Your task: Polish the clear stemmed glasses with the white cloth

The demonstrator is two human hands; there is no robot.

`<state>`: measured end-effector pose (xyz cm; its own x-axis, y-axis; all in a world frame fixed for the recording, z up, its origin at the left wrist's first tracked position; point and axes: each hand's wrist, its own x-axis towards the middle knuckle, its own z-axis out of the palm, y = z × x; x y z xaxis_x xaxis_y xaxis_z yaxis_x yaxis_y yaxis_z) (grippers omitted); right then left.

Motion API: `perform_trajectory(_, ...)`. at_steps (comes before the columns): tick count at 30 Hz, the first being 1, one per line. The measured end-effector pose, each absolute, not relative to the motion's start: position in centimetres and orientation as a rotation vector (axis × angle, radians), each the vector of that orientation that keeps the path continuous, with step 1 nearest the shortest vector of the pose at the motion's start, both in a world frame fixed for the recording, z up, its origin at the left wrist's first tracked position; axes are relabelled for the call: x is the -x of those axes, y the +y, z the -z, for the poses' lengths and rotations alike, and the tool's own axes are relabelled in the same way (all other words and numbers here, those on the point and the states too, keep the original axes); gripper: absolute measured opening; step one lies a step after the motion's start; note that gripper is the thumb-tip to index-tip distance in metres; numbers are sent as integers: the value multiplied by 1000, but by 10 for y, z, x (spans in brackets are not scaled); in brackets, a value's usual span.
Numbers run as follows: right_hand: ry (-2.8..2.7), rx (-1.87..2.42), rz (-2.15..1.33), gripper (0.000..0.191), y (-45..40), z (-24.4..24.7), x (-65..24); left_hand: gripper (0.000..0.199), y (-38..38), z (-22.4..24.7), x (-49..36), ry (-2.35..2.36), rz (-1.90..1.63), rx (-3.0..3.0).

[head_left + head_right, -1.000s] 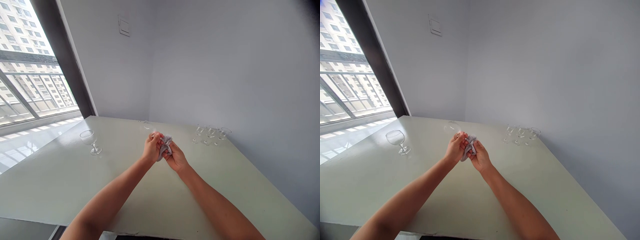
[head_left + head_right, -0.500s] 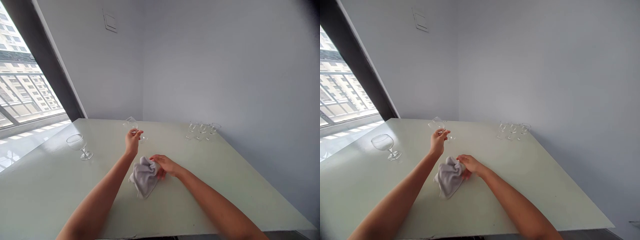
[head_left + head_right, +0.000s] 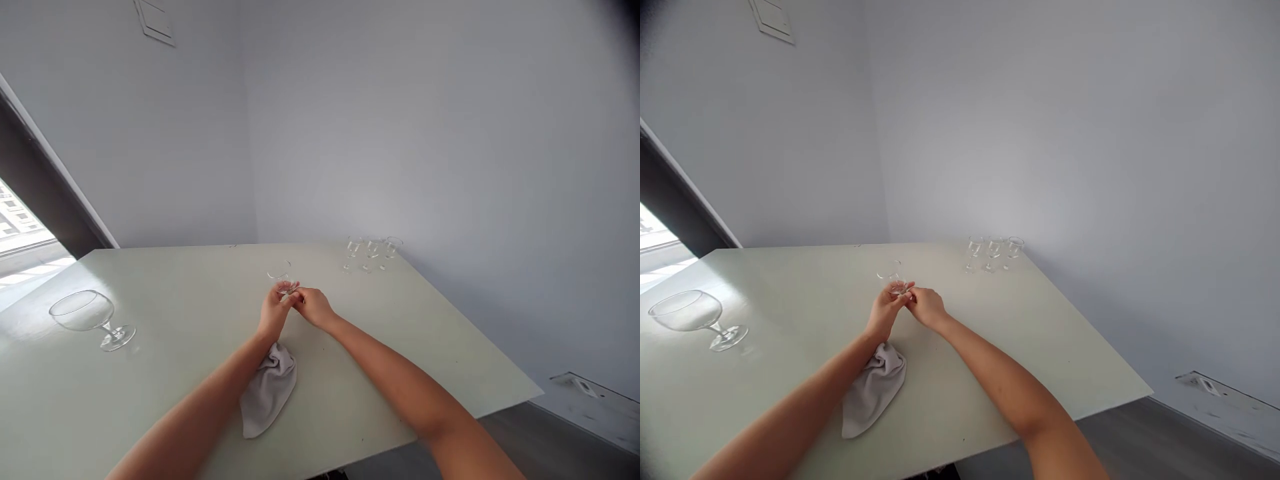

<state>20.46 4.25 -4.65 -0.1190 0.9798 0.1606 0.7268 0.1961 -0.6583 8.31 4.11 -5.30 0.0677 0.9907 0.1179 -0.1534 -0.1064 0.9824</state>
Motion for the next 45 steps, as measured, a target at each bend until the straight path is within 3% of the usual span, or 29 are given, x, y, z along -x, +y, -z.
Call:
perform_trajectory(3,-1836,1702,-535,14,62,55,-226,37,46,66,-77,1178,-1307,-1339)
perform_trajectory(11,-1527,1998,-438,16,123,65,-293,19,57,86,-69,1337,-1213,-1333)
perform_trajectory(22,-1392,1997,-447,14,151,76,-298,11,55,82,-71,1378,-1199,-1357)
perform_trajectory(28,-1291,1845,-451,36,117,72,-292,11,53,80,-73,1368,-1226,-1331)
perform_trajectory(31,-1319,1736,-515,36,84,70,-277,11,53,80,-74,1363,-1241,-1302)
perform_trajectory(34,-1461,1618,-691,33,50,68,-251,11,55,79,-73,1343,-1255,-1267)
perform_trajectory(38,-1745,1391,-1038,46,8,59,-215,7,56,65,-61,1319,-1278,-1226)
perform_trajectory(41,-1983,1187,-1076,40,-15,53,-195,7,45,45,-41,1325,-1313,-1262)
perform_trajectory(45,-2117,1234,-957,30,-23,50,-179,9,7,27,-2,1331,-1411,-1328)
